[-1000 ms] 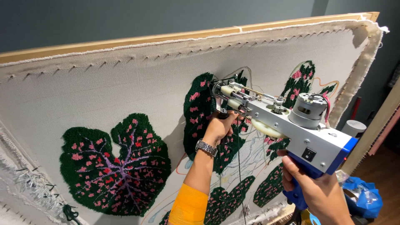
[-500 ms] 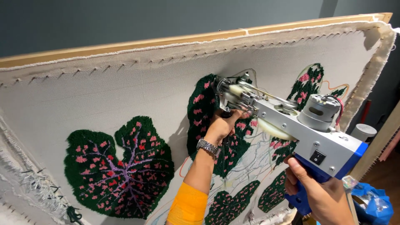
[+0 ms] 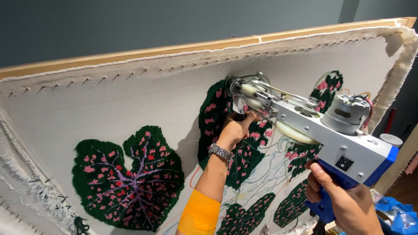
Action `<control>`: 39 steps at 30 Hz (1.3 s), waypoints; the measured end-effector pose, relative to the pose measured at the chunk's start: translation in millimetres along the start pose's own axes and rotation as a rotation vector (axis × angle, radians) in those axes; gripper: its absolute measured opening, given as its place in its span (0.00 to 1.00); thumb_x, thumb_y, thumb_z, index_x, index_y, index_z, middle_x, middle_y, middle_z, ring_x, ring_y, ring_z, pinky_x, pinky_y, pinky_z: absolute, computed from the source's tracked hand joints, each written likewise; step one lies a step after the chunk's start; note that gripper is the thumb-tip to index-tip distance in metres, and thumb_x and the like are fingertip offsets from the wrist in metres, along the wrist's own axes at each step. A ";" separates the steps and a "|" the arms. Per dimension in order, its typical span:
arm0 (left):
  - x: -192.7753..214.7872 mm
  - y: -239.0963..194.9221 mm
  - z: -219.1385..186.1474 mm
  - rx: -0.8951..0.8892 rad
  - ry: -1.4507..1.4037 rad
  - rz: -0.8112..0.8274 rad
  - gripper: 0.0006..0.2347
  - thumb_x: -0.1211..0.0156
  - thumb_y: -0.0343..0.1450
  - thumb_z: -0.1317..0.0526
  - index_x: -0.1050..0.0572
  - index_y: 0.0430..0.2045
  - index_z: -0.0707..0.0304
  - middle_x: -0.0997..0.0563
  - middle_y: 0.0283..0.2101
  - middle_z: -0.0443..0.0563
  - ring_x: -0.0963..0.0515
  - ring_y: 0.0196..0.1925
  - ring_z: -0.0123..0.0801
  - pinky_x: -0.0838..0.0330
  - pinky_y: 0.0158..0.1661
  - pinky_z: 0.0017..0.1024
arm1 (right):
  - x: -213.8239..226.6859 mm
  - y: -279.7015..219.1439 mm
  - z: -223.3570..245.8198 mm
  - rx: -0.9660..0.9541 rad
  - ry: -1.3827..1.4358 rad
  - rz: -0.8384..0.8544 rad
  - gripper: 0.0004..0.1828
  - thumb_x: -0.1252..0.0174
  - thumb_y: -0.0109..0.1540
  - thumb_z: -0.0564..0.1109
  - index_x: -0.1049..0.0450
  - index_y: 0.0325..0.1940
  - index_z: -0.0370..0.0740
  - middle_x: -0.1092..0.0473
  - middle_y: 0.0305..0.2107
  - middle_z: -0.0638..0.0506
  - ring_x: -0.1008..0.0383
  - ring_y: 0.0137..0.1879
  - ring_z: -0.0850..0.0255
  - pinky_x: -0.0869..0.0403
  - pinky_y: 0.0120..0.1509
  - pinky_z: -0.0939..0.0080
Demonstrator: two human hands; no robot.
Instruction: Use a tufting gun to apply green and pink yarn to a canvas leaf design.
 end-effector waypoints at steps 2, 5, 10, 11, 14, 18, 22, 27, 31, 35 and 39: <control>-0.6 0.0 -0.3 -0.012 -0.013 0.007 0.16 0.40 0.73 0.50 0.18 0.35 0.67 0.13 0.35 0.44 0.34 0.15 0.21 0.38 0.16 0.24 | -12.1 -3.1 14.6 -0.051 -0.045 -0.054 0.14 0.41 0.66 0.40 0.31 0.49 0.25 0.37 0.24 0.46 0.38 0.27 0.58 0.36 0.26 0.53; -0.2 -3.6 5.3 -0.013 -0.030 0.025 0.15 0.38 0.73 0.52 0.18 0.38 0.67 0.15 0.32 0.45 0.34 0.15 0.21 0.38 0.17 0.25 | -0.3 -3.1 9.7 -0.069 -0.063 -0.039 0.16 0.41 0.66 0.41 0.30 0.50 0.22 0.38 0.23 0.45 0.38 0.26 0.57 0.36 0.26 0.54; 1.5 -23.0 -6.9 0.032 -0.113 0.198 0.15 0.32 0.69 0.57 0.20 0.46 0.65 0.20 0.32 0.49 0.27 0.19 0.23 0.36 0.20 0.25 | 29.4 -3.8 6.9 -0.025 -0.030 0.069 0.20 0.42 0.69 0.42 0.29 0.57 0.19 0.38 0.26 0.46 0.39 0.28 0.58 0.37 0.27 0.55; -0.9 -27.7 -8.4 0.012 -0.172 0.275 0.16 0.32 0.68 0.57 0.21 0.47 0.65 0.17 0.37 0.48 0.25 0.21 0.24 0.35 0.21 0.25 | 39.4 -3.4 5.4 -0.037 0.007 0.091 0.21 0.43 0.70 0.42 0.30 0.59 0.19 0.38 0.25 0.45 0.39 0.27 0.58 0.38 0.27 0.56; -12.4 -38.2 -11.7 -0.031 -0.231 0.370 0.16 0.32 0.68 0.57 0.21 0.47 0.66 0.14 0.41 0.48 0.22 0.23 0.24 0.32 0.23 0.24 | 63.8 -5.8 2.6 -0.059 0.045 0.112 0.23 0.45 0.70 0.43 0.31 0.62 0.19 0.39 0.25 0.44 0.40 0.26 0.58 0.38 0.28 0.56; -27.0 -47.1 -14.9 -0.047 -0.239 0.414 0.14 0.34 0.71 0.54 0.18 0.43 0.67 0.14 0.39 0.50 0.21 0.25 0.23 0.29 0.26 0.22 | 92.5 -11.4 -2.8 -0.075 0.050 0.088 0.25 0.44 0.70 0.44 0.33 0.64 0.20 0.39 0.25 0.44 0.41 0.26 0.58 0.38 0.29 0.55; -39.0 -59.4 -30.7 -0.049 -0.144 0.396 0.12 0.34 0.71 0.55 0.16 0.38 0.66 0.14 0.36 0.48 0.22 0.24 0.22 0.30 0.26 0.21 | 121.8 -15.4 -12.7 -0.081 0.054 0.049 0.26 0.44 0.70 0.46 0.34 0.64 0.22 0.40 0.25 0.43 0.41 0.27 0.58 0.38 0.31 0.55; -46.2 -70.6 -38.4 -0.049 0.067 0.349 0.10 0.33 0.70 0.57 0.15 0.32 0.66 0.15 0.31 0.46 0.21 0.24 0.22 0.30 0.26 0.22 | 134.9 -20.3 -11.6 -0.091 0.052 0.045 0.26 0.44 0.70 0.48 0.34 0.64 0.23 0.41 0.24 0.43 0.42 0.26 0.57 0.38 0.31 0.54; -45.7 -72.0 -22.7 -0.043 0.071 0.349 0.10 0.33 0.70 0.57 0.15 0.32 0.66 0.14 0.32 0.45 0.20 0.25 0.22 0.29 0.27 0.22 | 120.1 -25.7 -0.3 -0.129 0.031 0.053 0.27 0.45 0.70 0.47 0.34 0.67 0.24 0.40 0.25 0.43 0.41 0.27 0.57 0.38 0.30 0.54; -41.4 -65.6 -1.8 -0.015 0.020 0.333 0.10 0.32 0.69 0.57 0.16 0.32 0.67 0.15 0.33 0.46 0.21 0.26 0.23 0.29 0.27 0.24 | 88.6 -32.7 21.5 -0.084 -0.005 0.081 0.25 0.43 0.69 0.44 0.31 0.64 0.20 0.38 0.25 0.43 0.39 0.27 0.57 0.36 0.29 0.55; -41.2 -66.6 -2.3 0.013 0.000 0.321 0.11 0.34 0.69 0.55 0.16 0.33 0.65 0.15 0.35 0.45 0.21 0.26 0.24 0.28 0.28 0.24 | 67.1 -36.6 33.8 -0.089 -0.058 0.013 0.24 0.41 0.69 0.44 0.32 0.61 0.22 0.38 0.24 0.44 0.38 0.27 0.57 0.36 0.29 0.55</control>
Point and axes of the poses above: each hand's wrist, its own y-axis towards the middle knuckle, its own x-axis out of the back of the hand, z = x × y, the point moved 2 cm from there along y, towards the middle knuckle
